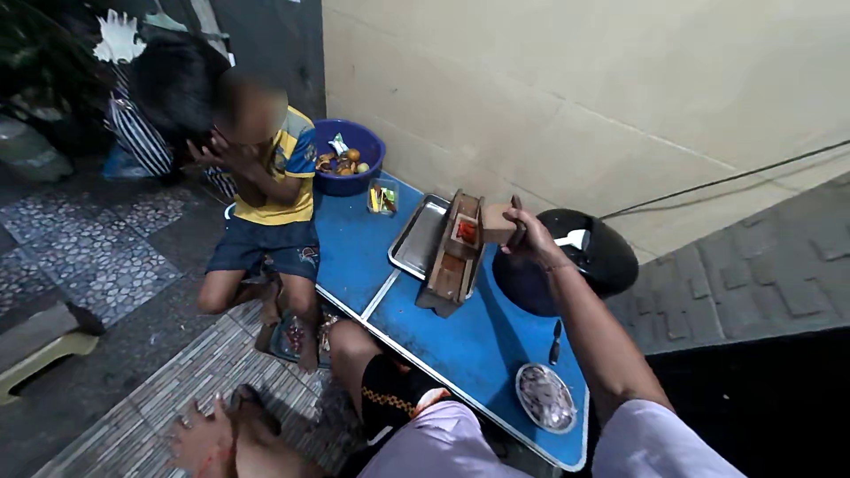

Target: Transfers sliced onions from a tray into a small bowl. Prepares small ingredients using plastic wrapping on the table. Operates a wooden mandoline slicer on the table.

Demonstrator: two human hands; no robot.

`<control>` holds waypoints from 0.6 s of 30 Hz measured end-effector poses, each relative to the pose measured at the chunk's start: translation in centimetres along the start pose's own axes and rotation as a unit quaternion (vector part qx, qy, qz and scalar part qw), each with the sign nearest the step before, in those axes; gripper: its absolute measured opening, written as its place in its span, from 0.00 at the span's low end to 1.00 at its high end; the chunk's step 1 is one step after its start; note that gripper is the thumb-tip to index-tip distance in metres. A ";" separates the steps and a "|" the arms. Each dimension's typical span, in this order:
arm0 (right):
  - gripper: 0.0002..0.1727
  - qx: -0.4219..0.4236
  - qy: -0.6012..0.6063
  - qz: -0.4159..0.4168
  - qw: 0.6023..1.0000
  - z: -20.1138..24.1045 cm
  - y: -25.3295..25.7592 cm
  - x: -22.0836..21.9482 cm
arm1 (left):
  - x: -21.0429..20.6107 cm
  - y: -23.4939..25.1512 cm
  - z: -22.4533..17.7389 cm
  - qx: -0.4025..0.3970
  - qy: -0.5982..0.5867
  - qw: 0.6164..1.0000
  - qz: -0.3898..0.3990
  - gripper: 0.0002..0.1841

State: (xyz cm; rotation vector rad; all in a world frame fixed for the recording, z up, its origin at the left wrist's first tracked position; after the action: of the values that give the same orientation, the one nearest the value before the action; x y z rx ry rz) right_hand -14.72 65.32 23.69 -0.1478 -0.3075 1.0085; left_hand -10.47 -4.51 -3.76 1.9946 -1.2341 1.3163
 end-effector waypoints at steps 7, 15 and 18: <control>0.40 0.010 -0.209 -0.128 0.969 0.5 5.1 -0.9 | 1.2 0.0 0.9 0.033 -0.021 0.999 -0.003 0.38; 0.42 0.007 -0.343 -0.141 0.929 1.6 4.5 -4.5 | 0.7 0.5 1.8 0.027 -0.022 0.999 -0.018 0.37; 0.44 0.004 -0.413 -0.148 0.899 2.1 4.6 -5.5 | 0.6 0.7 1.6 0.029 -0.020 0.999 -0.020 0.37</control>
State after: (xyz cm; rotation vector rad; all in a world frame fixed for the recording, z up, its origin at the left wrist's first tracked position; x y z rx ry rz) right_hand -21.85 63.09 23.49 0.3462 -1.0695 0.7199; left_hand -10.21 -6.35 -4.04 2.0836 -1.1793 1.3134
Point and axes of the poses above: each hand's wrist, its own y-axis towards the middle knuckle, its own x-axis out of the back of the hand, z = x × y, the point moved 4 cm from there along y, towards the middle knuckle, and after that the axes turned 3 degrees about -x, right-handed, at the moved point
